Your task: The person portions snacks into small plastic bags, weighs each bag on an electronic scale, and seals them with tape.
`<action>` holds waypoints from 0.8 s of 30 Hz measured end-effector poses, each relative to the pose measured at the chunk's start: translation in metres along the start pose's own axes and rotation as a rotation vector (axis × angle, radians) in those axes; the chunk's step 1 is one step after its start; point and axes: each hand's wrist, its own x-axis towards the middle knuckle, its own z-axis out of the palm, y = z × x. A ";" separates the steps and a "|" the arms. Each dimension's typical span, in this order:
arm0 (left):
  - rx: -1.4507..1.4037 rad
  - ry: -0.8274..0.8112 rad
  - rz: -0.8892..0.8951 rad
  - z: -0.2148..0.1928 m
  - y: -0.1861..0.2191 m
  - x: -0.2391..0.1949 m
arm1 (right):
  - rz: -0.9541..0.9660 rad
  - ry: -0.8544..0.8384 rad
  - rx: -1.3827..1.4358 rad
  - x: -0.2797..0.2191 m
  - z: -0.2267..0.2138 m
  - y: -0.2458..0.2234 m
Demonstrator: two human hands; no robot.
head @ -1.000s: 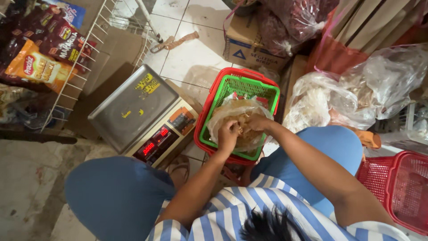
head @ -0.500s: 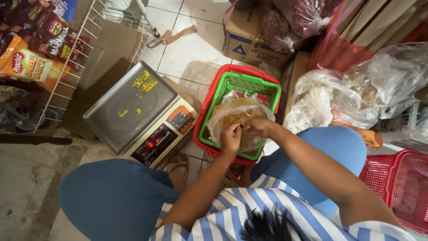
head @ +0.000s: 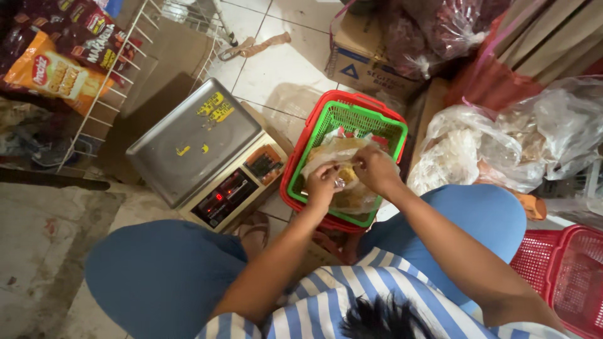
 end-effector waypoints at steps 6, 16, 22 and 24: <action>0.233 -0.096 0.057 -0.027 0.112 -0.008 | -0.115 -0.129 0.019 0.023 -0.039 -0.061; 0.919 0.307 0.734 -0.125 0.315 -0.020 | -0.324 -0.112 0.196 0.165 -0.030 -0.233; 0.654 0.321 0.444 -0.200 0.286 0.026 | -0.381 -0.046 0.260 0.208 0.051 -0.256; 0.746 0.392 0.519 -0.221 0.251 0.043 | -0.328 -0.111 0.307 0.212 0.092 -0.245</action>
